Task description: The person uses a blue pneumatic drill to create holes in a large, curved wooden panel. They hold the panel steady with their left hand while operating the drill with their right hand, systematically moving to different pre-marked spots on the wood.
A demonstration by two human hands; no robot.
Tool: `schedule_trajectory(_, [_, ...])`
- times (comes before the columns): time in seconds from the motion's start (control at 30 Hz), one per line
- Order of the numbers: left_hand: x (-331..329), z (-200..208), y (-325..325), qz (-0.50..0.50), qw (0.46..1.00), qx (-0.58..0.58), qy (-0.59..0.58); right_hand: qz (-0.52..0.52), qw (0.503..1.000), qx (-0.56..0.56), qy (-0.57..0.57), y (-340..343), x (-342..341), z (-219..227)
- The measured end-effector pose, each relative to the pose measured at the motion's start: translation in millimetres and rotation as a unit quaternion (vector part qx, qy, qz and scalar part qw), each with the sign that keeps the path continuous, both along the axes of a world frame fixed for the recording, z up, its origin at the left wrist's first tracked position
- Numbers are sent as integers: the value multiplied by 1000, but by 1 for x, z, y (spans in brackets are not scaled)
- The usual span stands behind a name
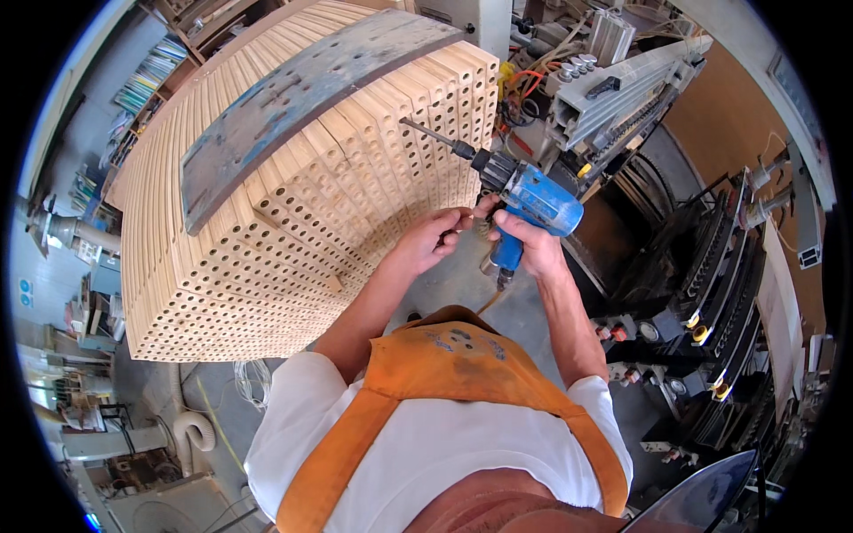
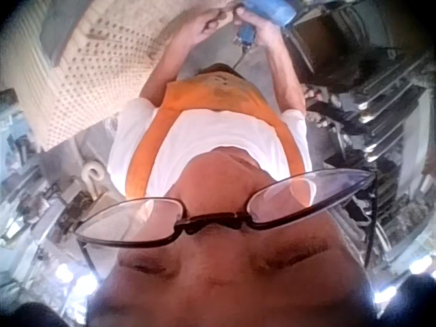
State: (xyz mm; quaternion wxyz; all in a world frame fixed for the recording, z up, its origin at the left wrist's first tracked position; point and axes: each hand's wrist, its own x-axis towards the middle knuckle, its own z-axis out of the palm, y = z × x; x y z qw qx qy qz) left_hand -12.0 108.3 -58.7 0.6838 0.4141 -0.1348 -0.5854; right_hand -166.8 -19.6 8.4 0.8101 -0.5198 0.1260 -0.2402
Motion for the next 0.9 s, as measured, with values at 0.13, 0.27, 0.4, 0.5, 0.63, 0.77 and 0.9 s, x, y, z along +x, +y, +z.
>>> schedule_trajectory(0.13, [0,-18,0,-9,1000,12,16,-25,969,-247,16,9,-7,5])
schedule_trajectory(0.27, [-10,-54,-1,-42,976,-41,-210,-94,888,-450,-33,29,-7,19])
schedule_trajectory(0.4, [-28,-34,-4,-73,997,29,8,-21,993,-77,84,39,-11,30])
schedule_trajectory(0.5, [-33,-29,0,-73,996,52,13,-48,980,-179,74,37,-12,28])
schedule_trajectory(0.63, [-33,-35,7,-81,995,55,-1,-63,930,-346,102,38,-14,20])
schedule_trajectory(0.77, [-27,-35,7,-79,993,83,-8,-61,965,-248,67,35,-12,17])
schedule_trajectory(0.9, [-22,-27,8,-61,996,61,-29,-57,957,-275,68,27,-14,14])
